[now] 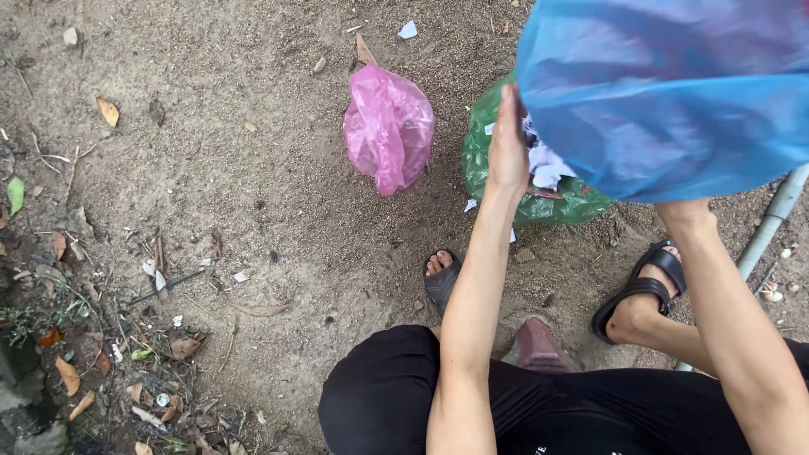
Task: Lining a small red basket with colored plastic bags and transferring paper scraps between them while squatting outdoors.
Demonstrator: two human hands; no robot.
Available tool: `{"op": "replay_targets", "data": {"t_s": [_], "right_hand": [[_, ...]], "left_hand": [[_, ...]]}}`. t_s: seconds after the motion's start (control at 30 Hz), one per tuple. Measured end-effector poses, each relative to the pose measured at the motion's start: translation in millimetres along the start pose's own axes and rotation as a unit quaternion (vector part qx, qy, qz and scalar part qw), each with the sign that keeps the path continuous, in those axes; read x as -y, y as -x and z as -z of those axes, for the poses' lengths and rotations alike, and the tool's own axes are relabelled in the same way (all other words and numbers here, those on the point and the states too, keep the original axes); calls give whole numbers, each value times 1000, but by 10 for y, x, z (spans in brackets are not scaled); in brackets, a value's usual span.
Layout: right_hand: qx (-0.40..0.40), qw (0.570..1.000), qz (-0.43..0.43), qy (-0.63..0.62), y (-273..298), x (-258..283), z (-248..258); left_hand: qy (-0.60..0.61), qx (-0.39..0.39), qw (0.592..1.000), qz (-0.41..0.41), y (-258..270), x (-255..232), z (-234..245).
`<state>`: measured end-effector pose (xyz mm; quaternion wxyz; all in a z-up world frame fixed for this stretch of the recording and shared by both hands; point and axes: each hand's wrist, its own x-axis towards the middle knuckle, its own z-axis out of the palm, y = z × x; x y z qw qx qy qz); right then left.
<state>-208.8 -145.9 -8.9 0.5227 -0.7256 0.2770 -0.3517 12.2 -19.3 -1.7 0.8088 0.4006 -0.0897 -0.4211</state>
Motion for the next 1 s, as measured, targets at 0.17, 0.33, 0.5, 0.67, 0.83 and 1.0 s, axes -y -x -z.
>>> {"op": "replay_targets", "data": {"t_s": [0.17, 0.33, 0.5, 0.67, 0.83, 1.0], "right_hand": [[2, 996, -17, -92, -18, -242, 254], [-98, 981, -111, -126, -167, -267, 342], [-112, 852, -291, -421, -302, -769, 876], [-238, 688, -384, -568, -280, -1375, 1163], [-355, 594, -413, -592, -69, -1199, 727], [-348, 628, -443, -536, 6, -1282, 645]], "left_hand": [[-38, 75, 994, -74, 61, -267, -157], [-121, 18, 988, -94, 9, -164, -12], [-462, -105, 875, -97, 33, 86, 234], [-681, -91, 709, -157, -16, 689, 406], [-828, -81, 532, -161, 157, 722, 97], [-829, 8, 552, -92, 264, 927, 4]]}}
